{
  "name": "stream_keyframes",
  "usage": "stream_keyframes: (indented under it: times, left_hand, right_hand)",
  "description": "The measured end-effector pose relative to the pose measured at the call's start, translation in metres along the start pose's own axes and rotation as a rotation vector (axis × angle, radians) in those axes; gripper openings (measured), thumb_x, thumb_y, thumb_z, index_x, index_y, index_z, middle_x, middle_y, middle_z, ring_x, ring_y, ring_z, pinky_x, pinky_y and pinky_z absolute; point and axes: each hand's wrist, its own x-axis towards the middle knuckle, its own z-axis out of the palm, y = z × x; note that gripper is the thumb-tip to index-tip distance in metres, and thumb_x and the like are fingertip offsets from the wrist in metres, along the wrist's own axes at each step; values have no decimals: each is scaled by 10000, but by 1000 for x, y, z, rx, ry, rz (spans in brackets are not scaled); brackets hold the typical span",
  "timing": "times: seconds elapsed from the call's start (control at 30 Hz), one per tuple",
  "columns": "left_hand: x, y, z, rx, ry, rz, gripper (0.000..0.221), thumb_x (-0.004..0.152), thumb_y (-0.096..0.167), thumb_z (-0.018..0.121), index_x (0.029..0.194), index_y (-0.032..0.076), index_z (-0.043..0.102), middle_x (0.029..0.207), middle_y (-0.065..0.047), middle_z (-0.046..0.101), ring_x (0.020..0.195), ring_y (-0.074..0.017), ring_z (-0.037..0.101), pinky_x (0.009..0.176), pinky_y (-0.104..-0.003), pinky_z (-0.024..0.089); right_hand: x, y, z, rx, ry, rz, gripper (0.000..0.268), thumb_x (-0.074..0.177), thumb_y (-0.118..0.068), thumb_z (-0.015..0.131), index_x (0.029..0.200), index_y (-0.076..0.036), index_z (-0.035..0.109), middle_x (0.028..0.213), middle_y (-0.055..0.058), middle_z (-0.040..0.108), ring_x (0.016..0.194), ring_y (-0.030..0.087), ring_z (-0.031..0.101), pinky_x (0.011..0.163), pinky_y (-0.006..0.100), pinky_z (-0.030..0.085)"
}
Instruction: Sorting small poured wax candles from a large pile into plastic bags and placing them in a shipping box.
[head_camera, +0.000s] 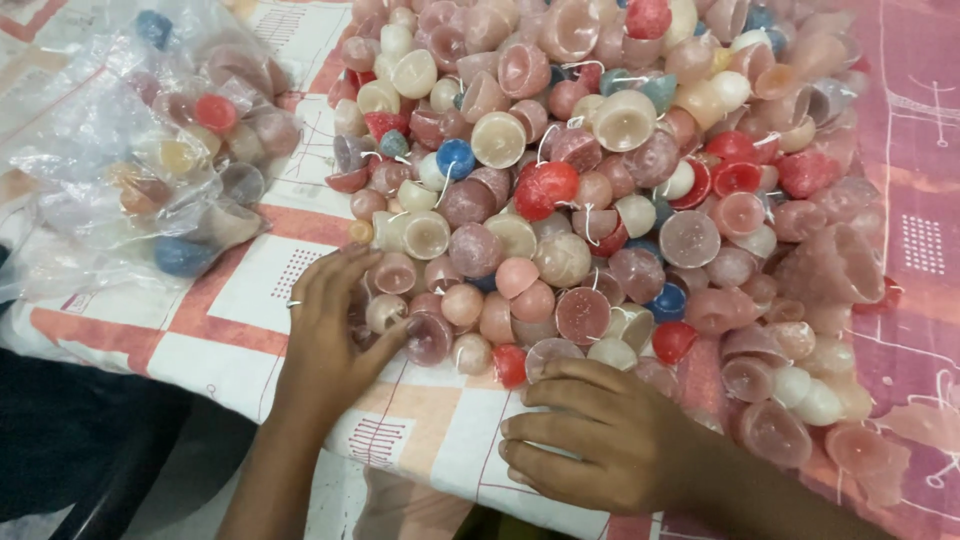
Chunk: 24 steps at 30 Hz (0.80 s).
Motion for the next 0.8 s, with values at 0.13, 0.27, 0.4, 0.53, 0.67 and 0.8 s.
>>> stream_keyframes:
  times: [0.13, 0.27, 0.4, 0.53, 0.67, 0.8]
  left_hand:
    - [-4, -3, 0, -179, 35, -106, 502, 877, 224, 708, 1351, 122, 577, 1491, -141, 582, 1380, -349, 521, 1081, -419, 465]
    - [3, 3, -1, -95, 53, -28, 457, 964, 101, 626, 1419, 84, 591, 1469, -183, 575, 1375, -384, 504, 1192, -473, 365]
    - [7, 11, 3, 15, 62, 33, 474, 863, 110, 728, 1322, 66, 616, 1403, -165, 613, 1343, -395, 507, 1149, -485, 370]
    - [3, 13, 10, -17, 130, -138, 498, 833, 176, 799, 1273, 57, 597, 1293, -149, 631, 1202, -345, 551, 1053, -455, 444]
    - [6, 17, 7, 6, 172, -79, 490, 831, 154, 806, 1255, 38, 590, 1262, -148, 638, 1184, -358, 564, 1024, -467, 457]
    - [7, 24, 8, -6, 149, -86, 537, 823, 164, 807, 1278, 3, 572, 1319, -195, 614, 1162, -384, 576, 980, -474, 474]
  right_hand:
    - [-1, 1, 2, 15, 18, -15, 218, 911, -190, 809, 1077, -74, 730, 1151, 61, 696, 1091, 272, 667, 1015, 495, 547]
    - [-1, 2, 3, 2, 28, -16, 200, 930, -188, 805, 1074, -75, 726, 1146, 59, 692, 1082, 269, 661, 1011, 489, 545]
    - [-2, 2, 4, 30, 14, -13, 204, 941, -179, 791, 1093, -60, 726, 1148, 65, 691, 1091, 268, 657, 1030, 483, 545]
    - [-3, 2, 3, 72, 20, -10, 177, 947, -173, 782, 1061, -68, 696, 1170, 73, 693, 1117, 269, 661, 1055, 488, 545]
    - [-3, 3, 2, 70, 14, -8, 177, 940, -158, 772, 1079, -70, 706, 1171, 77, 689, 1114, 270, 657, 1042, 486, 546]
    - [-4, 4, 3, 78, 18, -5, 178, 952, -137, 765, 1099, -57, 704, 1168, 75, 680, 1116, 263, 660, 1050, 476, 553]
